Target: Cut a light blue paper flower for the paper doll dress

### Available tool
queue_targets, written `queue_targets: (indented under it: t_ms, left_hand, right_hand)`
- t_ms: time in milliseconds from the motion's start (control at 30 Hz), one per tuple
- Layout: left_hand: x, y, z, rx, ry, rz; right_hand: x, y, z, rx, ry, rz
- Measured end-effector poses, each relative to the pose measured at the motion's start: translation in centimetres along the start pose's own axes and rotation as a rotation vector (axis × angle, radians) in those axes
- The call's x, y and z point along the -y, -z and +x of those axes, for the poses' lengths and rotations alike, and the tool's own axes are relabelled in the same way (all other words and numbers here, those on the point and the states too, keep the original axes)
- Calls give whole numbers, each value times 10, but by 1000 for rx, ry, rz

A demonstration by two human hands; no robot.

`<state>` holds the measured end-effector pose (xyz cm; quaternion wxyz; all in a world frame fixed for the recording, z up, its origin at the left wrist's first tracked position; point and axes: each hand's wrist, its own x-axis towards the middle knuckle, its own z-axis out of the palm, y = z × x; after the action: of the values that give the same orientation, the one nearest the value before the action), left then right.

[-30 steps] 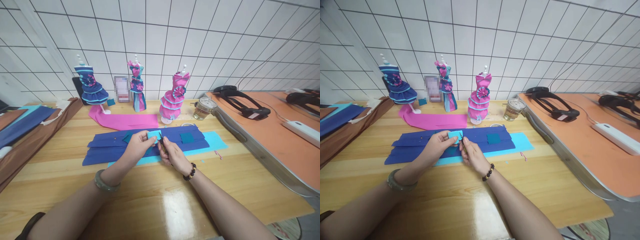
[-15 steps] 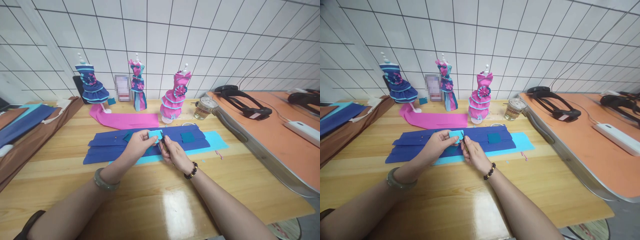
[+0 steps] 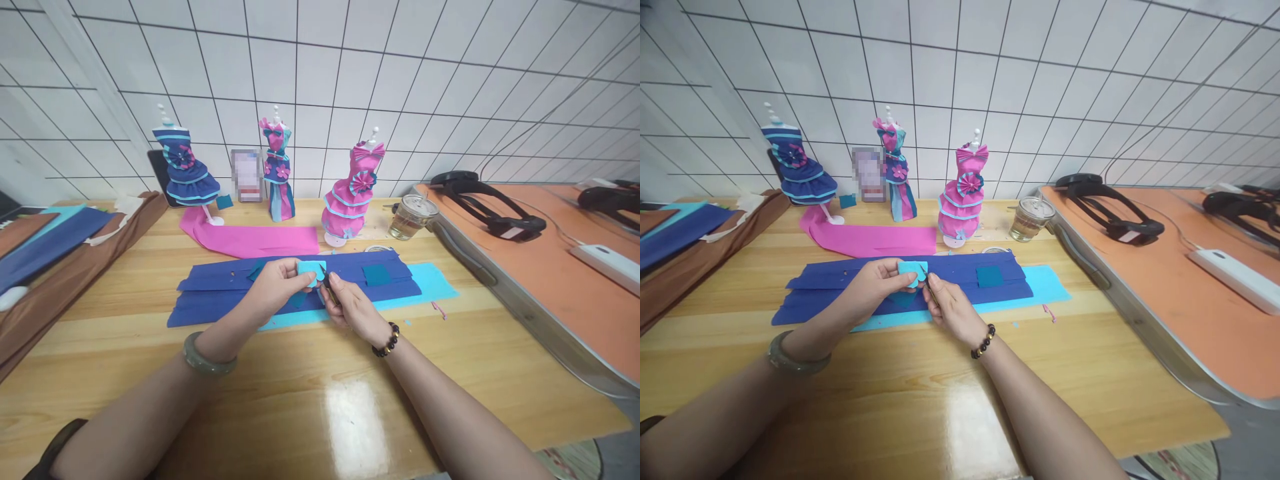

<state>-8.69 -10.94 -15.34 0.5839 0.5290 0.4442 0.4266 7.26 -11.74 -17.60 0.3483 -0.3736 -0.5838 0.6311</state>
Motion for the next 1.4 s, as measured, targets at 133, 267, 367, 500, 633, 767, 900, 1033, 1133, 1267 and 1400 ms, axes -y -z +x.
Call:
queue_targets:
  t_ms: [133, 267, 367, 500, 633, 767, 900, 1033, 1133, 1267, 1400]
  left_hand:
    - [-3, 3, -1, 44, 7, 18]
    - [-3, 6, -1, 65, 7, 26]
    - [0, 7, 0, 82, 8, 21]
    - [1, 7, 0, 99, 4, -7]
    - [1, 7, 0, 94, 11, -14]
    - [1, 8, 0, 94, 7, -11]
    - [3, 7, 0, 89, -3, -17]
    - [4, 6, 1, 84, -4, -20]
    - [4, 5, 1, 81, -6, -18]
    - [3, 5, 1, 81, -4, -19]
    - [3, 4, 0, 74, 7, -22]
  right_hand:
    - [-1, 2, 0, 19, -4, -14]
    - [-3, 3, 0, 19, 5, -29]
    - [-4, 3, 0, 22, 12, -39]
    - [-4, 1, 0, 8, 12, -54]
    - [-2, 1, -1, 3, 20, -70]
    - [-2, 0, -1, 2, 9, -66]
    - [-2, 0, 0, -3, 0, -52]
    - [-2, -1, 0, -1, -12, -28]
    - [-2, -2, 0, -9, -10, -32]
    - [0, -3, 0, -12, -4, -32]
    - [1, -3, -1, -19, -1, -25]
